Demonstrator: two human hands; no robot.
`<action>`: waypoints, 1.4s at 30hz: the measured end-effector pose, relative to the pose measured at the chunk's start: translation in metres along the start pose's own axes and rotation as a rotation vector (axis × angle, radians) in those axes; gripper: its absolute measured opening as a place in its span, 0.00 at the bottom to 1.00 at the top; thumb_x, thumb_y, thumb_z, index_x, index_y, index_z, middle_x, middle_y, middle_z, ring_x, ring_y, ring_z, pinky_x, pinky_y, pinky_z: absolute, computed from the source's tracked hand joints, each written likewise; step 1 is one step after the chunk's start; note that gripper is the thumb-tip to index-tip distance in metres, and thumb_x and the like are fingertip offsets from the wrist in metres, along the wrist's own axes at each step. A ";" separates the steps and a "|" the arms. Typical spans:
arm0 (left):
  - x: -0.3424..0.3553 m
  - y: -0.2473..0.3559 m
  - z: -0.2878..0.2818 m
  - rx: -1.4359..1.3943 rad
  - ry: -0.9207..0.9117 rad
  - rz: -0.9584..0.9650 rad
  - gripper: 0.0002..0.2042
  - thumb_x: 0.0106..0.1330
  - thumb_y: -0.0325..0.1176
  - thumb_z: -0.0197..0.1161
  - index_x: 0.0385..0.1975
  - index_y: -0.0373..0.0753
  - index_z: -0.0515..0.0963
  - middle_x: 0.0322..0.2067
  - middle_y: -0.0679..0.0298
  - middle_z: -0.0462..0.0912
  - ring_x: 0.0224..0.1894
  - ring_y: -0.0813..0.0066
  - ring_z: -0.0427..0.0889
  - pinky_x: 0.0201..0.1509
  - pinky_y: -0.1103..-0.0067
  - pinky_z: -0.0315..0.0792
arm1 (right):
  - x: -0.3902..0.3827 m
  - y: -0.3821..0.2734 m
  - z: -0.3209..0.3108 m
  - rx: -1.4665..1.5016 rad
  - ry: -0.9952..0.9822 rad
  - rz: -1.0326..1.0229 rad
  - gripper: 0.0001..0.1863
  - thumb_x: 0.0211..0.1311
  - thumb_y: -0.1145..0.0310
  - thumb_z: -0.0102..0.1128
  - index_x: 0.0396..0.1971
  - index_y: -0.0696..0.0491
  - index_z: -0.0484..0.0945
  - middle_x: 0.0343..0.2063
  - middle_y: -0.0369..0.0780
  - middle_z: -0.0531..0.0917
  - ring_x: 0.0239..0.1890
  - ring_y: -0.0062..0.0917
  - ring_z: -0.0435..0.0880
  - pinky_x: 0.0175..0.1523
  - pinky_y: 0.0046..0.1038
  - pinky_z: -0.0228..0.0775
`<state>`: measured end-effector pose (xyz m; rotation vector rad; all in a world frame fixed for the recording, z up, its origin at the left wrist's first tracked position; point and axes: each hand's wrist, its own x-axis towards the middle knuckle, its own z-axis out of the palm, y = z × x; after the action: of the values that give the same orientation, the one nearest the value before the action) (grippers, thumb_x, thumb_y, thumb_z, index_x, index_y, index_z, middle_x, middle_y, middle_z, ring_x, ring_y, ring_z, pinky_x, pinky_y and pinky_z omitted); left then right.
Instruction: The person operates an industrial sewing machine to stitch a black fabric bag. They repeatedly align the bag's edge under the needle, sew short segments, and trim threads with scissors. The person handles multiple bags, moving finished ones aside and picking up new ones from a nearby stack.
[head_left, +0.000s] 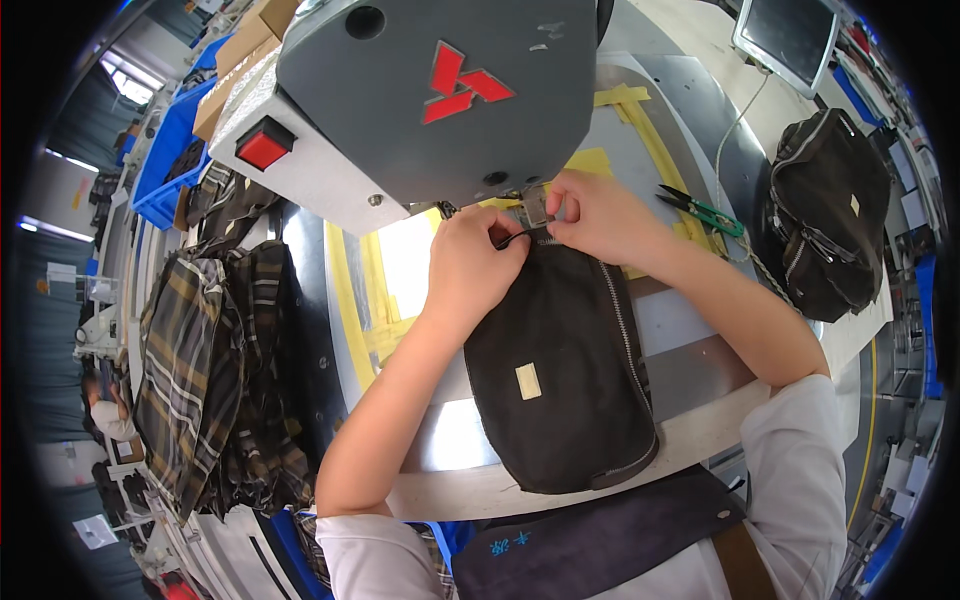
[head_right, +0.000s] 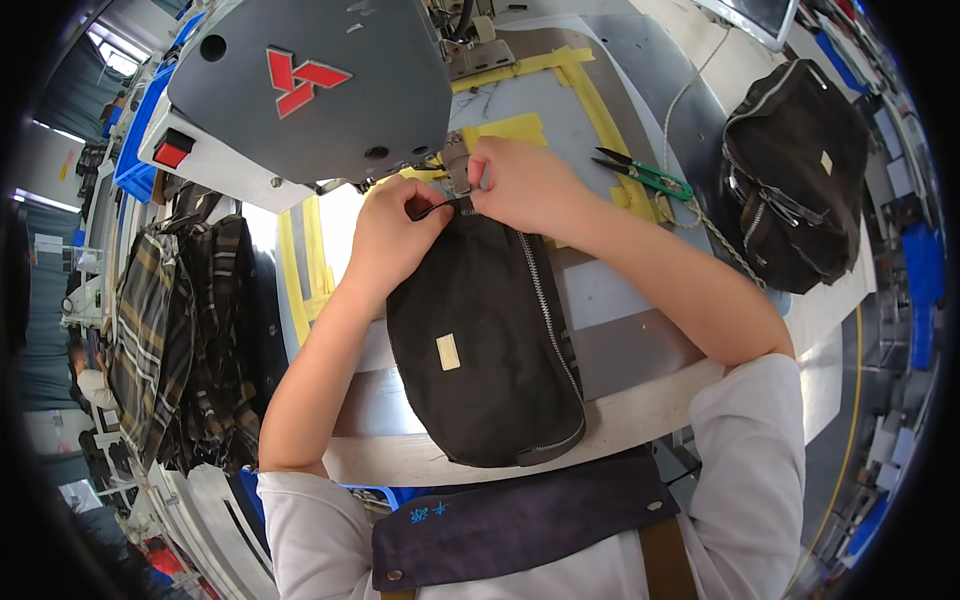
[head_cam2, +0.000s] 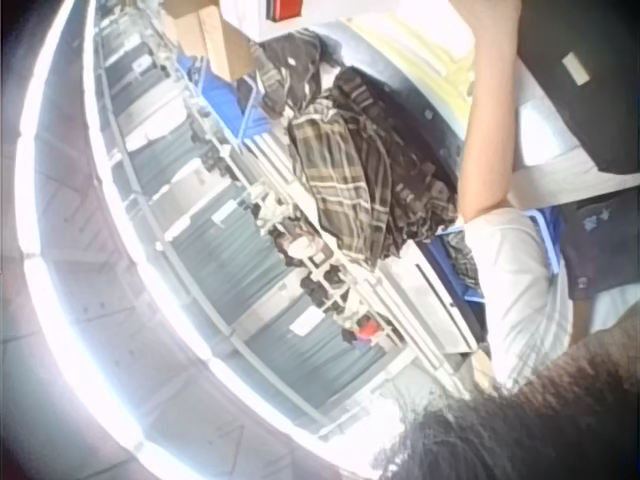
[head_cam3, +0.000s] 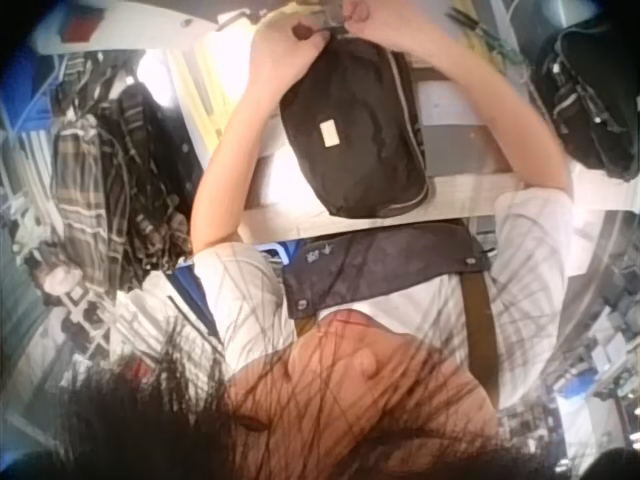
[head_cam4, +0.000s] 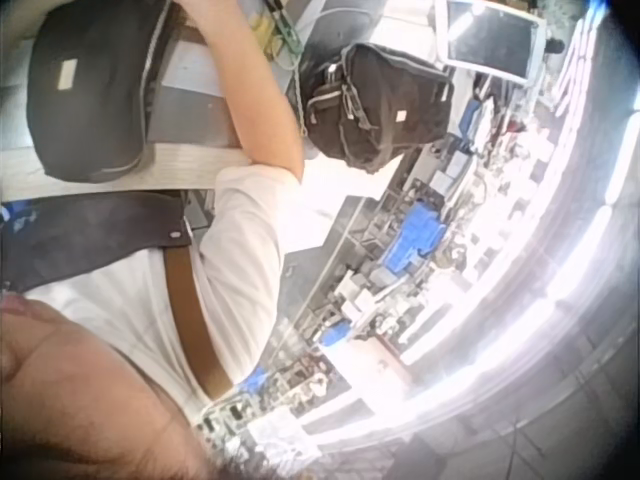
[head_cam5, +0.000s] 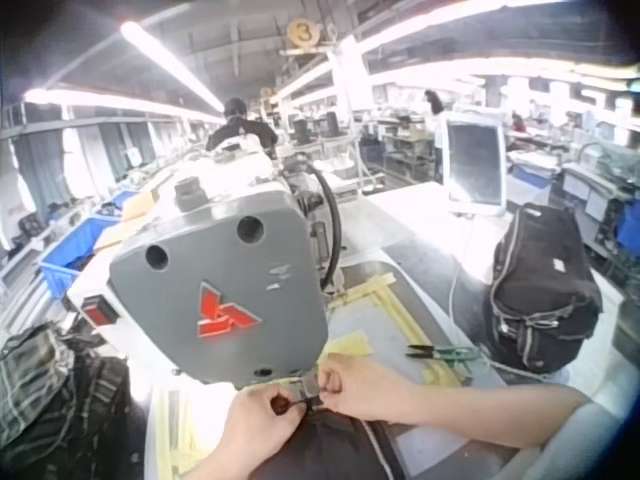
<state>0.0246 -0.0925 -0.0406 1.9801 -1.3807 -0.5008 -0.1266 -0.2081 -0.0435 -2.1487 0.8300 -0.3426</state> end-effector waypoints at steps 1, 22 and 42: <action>0.002 0.003 -0.002 -0.021 -0.028 -0.036 0.07 0.53 0.31 0.65 0.27 0.34 0.81 0.27 0.56 0.84 0.31 0.63 0.83 0.39 0.73 0.75 | 0.003 0.000 -0.002 0.011 -0.010 0.012 0.09 0.52 0.71 0.64 0.31 0.56 0.74 0.17 0.37 0.75 0.21 0.25 0.74 0.30 0.29 0.64; 0.026 -0.016 -0.002 -0.087 -0.084 -0.004 0.15 0.60 0.36 0.65 0.43 0.35 0.80 0.37 0.61 0.85 0.40 0.72 0.83 0.48 0.77 0.74 | 0.006 0.009 0.000 -0.258 0.177 -0.590 0.05 0.51 0.79 0.58 0.25 0.53 0.80 0.32 0.35 0.80 0.33 0.33 0.81 0.36 0.34 0.75; 0.026 -0.022 0.005 -0.034 0.036 0.114 0.11 0.57 0.31 0.64 0.39 0.35 0.80 0.32 0.59 0.83 0.37 0.65 0.82 0.43 0.73 0.74 | 0.002 0.013 0.006 -0.339 0.210 -0.649 0.09 0.50 0.78 0.58 0.33 0.54 0.79 0.37 0.36 0.80 0.39 0.31 0.82 0.39 0.33 0.77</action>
<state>0.0456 -0.1137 -0.0581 1.8621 -1.4437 -0.4317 -0.1279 -0.2121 -0.0572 -2.7053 0.2822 -0.8138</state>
